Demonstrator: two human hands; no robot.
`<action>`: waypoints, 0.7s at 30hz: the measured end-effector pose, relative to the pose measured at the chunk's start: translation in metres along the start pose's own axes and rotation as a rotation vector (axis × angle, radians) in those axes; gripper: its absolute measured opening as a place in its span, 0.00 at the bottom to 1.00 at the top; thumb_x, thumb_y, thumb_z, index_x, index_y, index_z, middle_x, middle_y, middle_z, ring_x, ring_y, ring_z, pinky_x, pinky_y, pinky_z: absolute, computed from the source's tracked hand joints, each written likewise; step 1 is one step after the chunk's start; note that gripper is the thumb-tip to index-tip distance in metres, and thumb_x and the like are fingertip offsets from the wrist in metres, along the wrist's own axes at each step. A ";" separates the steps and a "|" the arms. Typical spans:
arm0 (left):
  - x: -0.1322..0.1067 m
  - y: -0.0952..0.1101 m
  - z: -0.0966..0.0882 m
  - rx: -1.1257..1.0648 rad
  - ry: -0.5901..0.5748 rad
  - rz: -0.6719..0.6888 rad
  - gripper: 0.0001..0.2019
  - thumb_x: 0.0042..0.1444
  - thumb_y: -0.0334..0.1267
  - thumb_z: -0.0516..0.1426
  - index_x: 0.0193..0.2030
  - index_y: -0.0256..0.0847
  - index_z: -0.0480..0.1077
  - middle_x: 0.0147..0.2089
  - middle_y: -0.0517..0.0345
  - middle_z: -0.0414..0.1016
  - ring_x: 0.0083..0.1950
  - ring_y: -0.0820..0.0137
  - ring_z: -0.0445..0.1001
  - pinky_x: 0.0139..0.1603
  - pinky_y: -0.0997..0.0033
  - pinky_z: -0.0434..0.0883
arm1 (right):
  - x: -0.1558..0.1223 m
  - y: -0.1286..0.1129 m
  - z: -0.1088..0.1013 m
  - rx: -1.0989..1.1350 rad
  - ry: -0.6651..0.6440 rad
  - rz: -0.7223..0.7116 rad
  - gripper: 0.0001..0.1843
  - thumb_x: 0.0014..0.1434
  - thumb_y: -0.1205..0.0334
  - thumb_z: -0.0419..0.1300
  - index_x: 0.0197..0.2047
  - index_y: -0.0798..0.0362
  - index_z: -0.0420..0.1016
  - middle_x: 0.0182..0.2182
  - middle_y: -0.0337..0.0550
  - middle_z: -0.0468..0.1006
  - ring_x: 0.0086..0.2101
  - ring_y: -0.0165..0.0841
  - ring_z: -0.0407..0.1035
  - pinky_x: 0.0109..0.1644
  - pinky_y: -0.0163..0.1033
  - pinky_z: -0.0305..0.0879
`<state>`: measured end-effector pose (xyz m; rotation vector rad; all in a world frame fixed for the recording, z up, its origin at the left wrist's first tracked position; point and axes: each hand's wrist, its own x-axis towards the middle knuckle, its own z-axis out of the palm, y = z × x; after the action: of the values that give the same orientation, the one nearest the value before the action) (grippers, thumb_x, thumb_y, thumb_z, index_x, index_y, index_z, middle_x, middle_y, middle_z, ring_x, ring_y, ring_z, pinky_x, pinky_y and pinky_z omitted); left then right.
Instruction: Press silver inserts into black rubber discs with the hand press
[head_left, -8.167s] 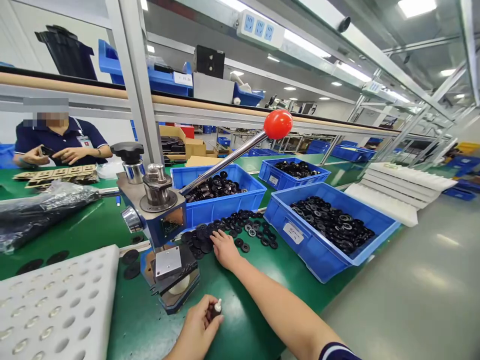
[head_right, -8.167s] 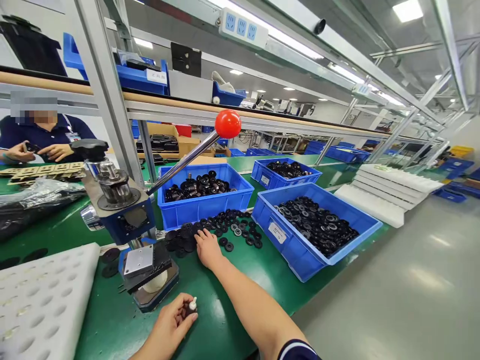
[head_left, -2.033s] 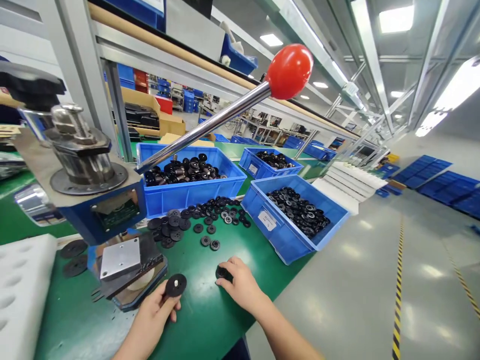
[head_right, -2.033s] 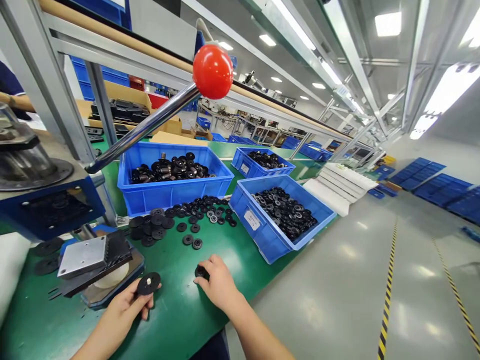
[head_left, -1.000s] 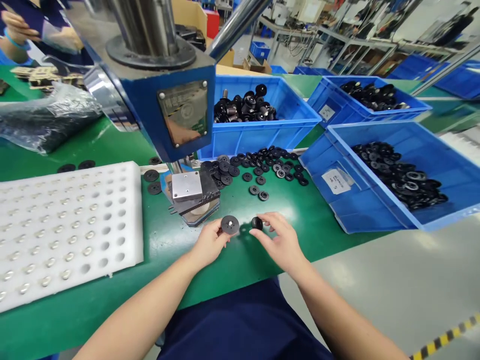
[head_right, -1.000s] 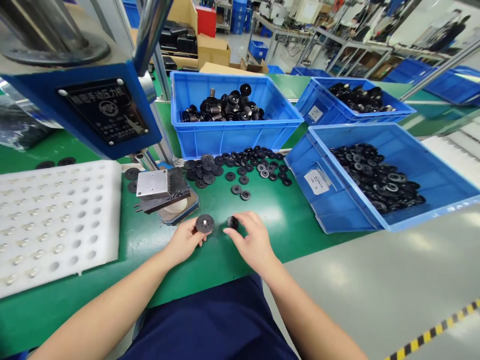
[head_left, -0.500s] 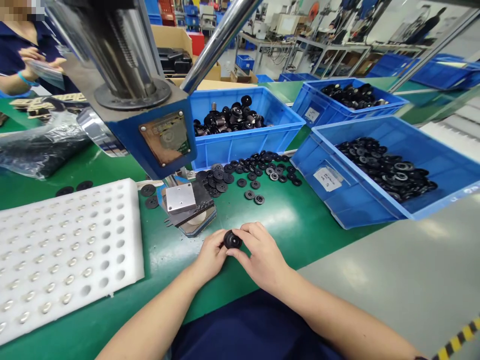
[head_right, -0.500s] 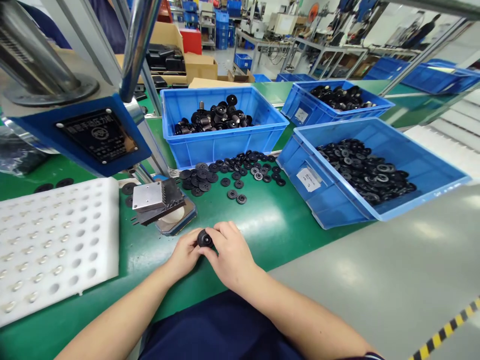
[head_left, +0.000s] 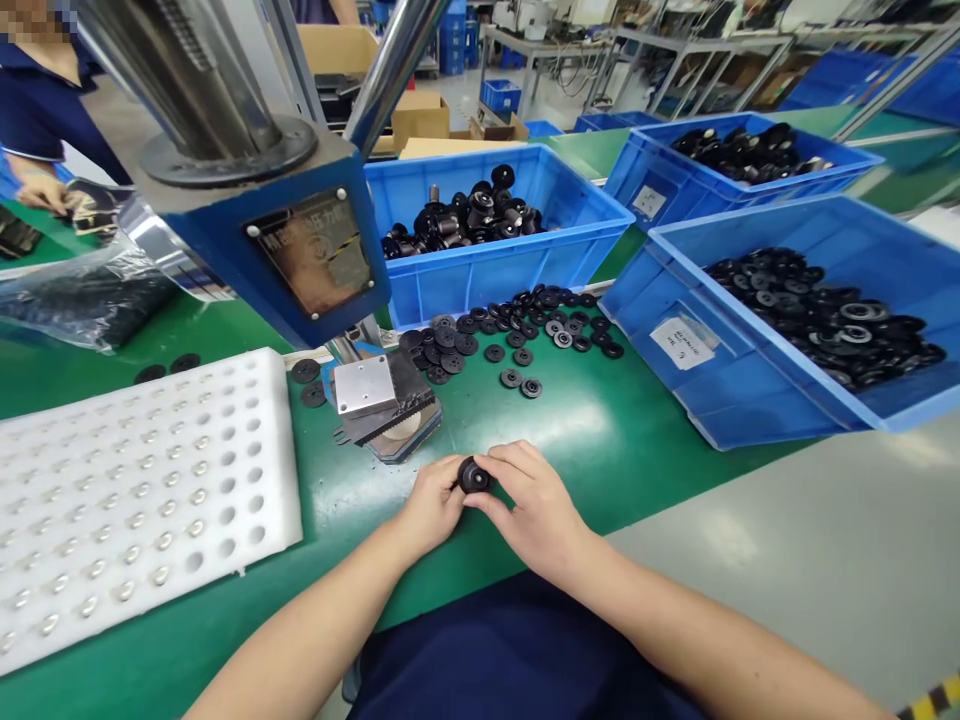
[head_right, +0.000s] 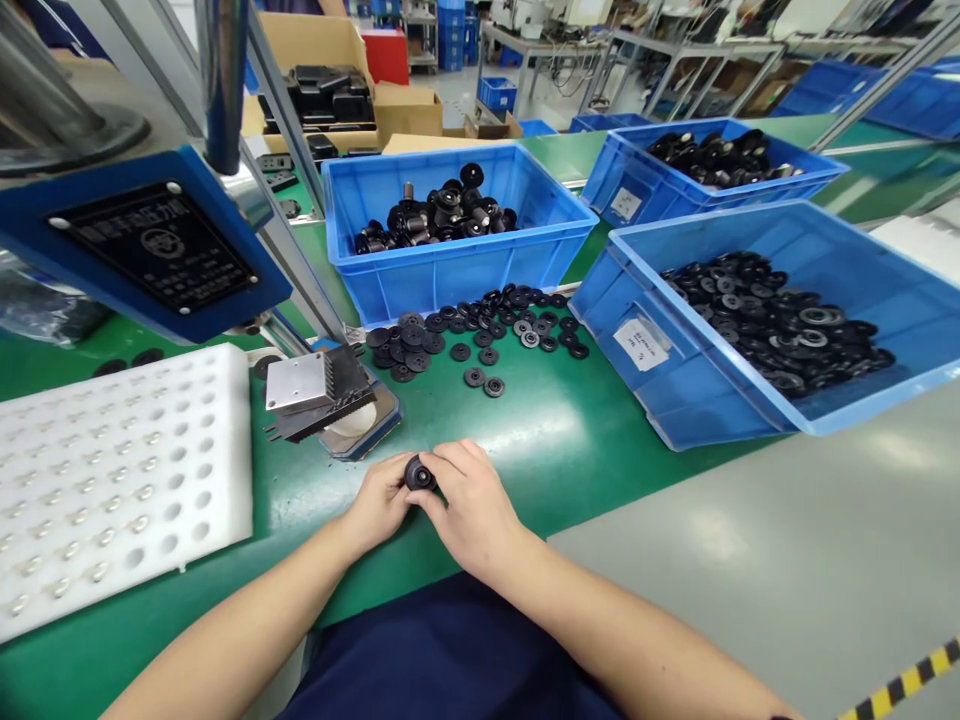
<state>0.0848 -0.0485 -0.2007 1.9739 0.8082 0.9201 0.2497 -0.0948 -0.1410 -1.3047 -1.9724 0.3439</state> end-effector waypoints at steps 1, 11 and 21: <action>0.000 0.000 0.000 0.006 0.001 -0.001 0.08 0.66 0.36 0.53 0.36 0.39 0.71 0.30 0.55 0.74 0.32 0.67 0.72 0.34 0.70 0.68 | -0.001 0.001 0.001 0.012 0.015 -0.009 0.16 0.61 0.64 0.65 0.52 0.53 0.73 0.39 0.47 0.75 0.39 0.37 0.68 0.44 0.46 0.73; 0.001 0.005 0.000 -0.047 0.008 -0.088 0.16 0.66 0.46 0.52 0.32 0.39 0.70 0.28 0.56 0.72 0.30 0.68 0.69 0.33 0.70 0.65 | 0.002 0.002 0.000 0.005 -0.003 -0.009 0.15 0.61 0.62 0.66 0.51 0.55 0.74 0.39 0.47 0.75 0.39 0.38 0.69 0.45 0.47 0.73; 0.005 0.022 0.000 -0.125 -0.093 -0.205 0.12 0.59 0.39 0.57 0.26 0.39 0.63 0.23 0.65 0.58 0.26 0.74 0.56 0.29 0.74 0.54 | 0.004 0.025 -0.016 0.359 -0.092 0.296 0.22 0.54 0.47 0.69 0.48 0.50 0.79 0.40 0.45 0.76 0.40 0.36 0.72 0.46 0.42 0.73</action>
<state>0.0917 -0.0551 -0.1800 1.7750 0.8610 0.7358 0.2775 -0.0827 -0.1428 -1.3575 -1.6869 0.8727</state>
